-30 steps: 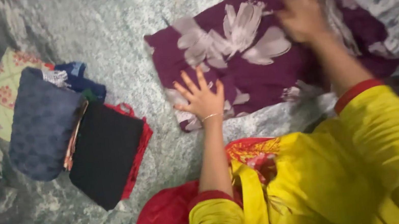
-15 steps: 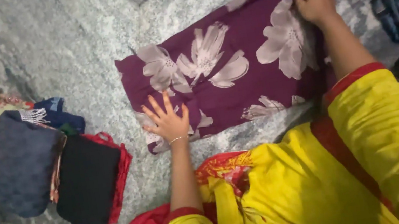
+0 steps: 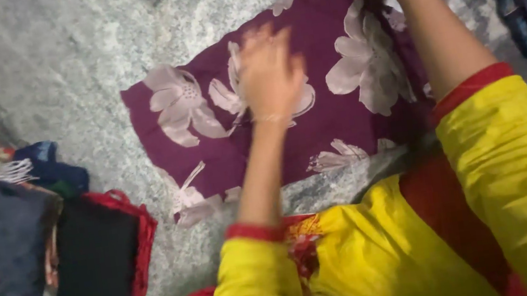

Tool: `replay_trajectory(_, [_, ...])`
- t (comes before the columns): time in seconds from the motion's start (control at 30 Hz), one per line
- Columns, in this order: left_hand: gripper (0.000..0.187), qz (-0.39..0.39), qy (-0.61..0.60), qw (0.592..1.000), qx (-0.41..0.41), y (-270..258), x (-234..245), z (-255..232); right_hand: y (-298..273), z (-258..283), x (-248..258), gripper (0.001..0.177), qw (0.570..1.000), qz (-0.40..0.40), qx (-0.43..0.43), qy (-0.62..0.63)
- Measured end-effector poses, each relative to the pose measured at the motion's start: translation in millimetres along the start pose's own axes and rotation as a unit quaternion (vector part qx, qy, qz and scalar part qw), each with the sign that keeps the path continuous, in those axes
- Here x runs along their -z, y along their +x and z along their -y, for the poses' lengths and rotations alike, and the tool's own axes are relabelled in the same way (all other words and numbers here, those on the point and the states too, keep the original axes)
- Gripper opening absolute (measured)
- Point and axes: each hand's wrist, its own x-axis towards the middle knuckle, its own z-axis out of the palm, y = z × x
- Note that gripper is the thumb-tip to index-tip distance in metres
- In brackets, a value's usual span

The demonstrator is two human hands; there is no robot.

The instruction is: The person sits on the floor and folds a purple floral cloth by hand. They smooth and align the fabric, fold it into smaller sections, and place it on a stack of other folded clothes.

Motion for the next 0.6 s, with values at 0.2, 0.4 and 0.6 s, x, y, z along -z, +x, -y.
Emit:
replay_trajectory(0.2, [0.067,0.061,0.007,0.998,-0.006,-6,-105,-9,-2,-12,-5,0.036,0.971,0.136,-0.152,0.123])
replay_trajectory(0.4, [0.069,0.064,0.031,0.997,0.000,-2,-91,-11,-5,-8,16,0.038,0.922,0.172,-0.242,0.249])
replay_trajectory(0.6, [0.069,0.050,0.043,0.998,0.006,-9,-92,-13,-66,36,69,0.045,0.905,0.315,-0.238,0.157])
